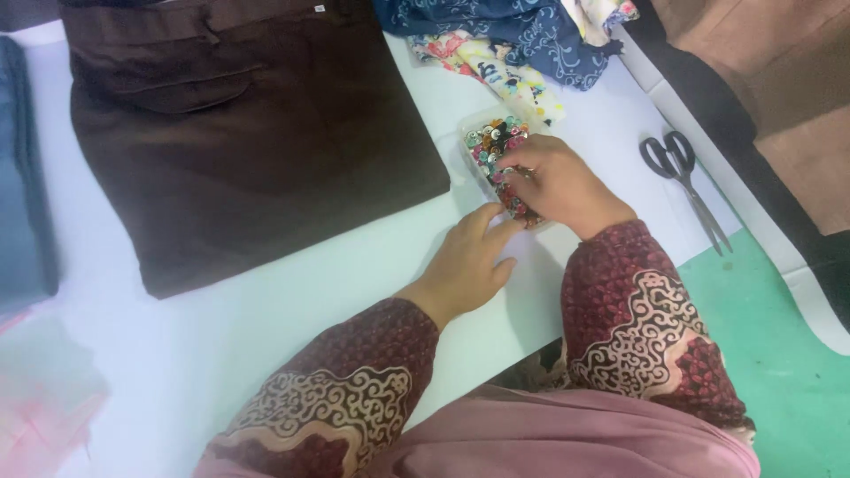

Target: Sorting and placing small buttons into plastic bags

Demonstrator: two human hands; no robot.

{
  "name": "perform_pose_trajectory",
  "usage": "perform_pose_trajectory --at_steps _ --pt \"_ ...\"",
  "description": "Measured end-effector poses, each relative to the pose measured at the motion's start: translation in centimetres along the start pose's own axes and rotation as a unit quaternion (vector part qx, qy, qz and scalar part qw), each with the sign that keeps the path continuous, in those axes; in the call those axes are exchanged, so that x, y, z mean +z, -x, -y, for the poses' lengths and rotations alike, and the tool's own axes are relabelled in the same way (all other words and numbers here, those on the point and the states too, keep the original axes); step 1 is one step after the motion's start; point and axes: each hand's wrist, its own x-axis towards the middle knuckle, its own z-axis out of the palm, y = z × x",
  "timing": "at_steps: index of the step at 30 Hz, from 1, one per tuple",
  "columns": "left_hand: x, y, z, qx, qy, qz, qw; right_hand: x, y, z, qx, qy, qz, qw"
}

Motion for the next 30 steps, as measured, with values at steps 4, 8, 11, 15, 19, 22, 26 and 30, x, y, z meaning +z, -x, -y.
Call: perform_pose_trajectory --at_steps 4,8,11,15,19,22,26,30 --pt "-1.8 0.2 0.0 0.035 -0.018 0.011 0.999 0.8 -1.4 0.1 -0.013 0.038 0.008 0.999" --pt "-3.7 0.0 -1.3 -0.010 -0.015 0.123 0.992 0.7 -1.9 -1.9 0.028 0.116 0.055 0.991" --pt "-4.4 -0.3 -1.6 -0.015 -0.019 0.143 0.989 -0.3 -1.8 -4.0 0.038 0.153 0.043 0.987" --pt "-4.7 -0.3 -1.4 -0.009 -0.004 0.153 0.988 -1.7 -1.0 -4.6 0.064 0.128 0.017 0.989" --pt "-4.5 -0.3 -1.2 -0.014 0.009 0.160 0.987 -2.8 -1.9 -2.2 0.065 0.088 0.013 0.994" --pt "-4.5 -0.2 -1.2 -0.003 -0.001 0.144 0.990 -3.0 -2.7 -0.7 0.096 0.072 0.077 0.990" --pt "-4.5 -0.2 -1.1 -0.005 0.014 0.147 0.989 -1.8 -3.0 0.8 0.120 0.074 0.147 0.979" --pt "-4.3 -0.1 -0.8 -0.007 0.041 0.128 0.991 -0.8 -2.8 0.3 0.122 0.076 0.153 0.978"
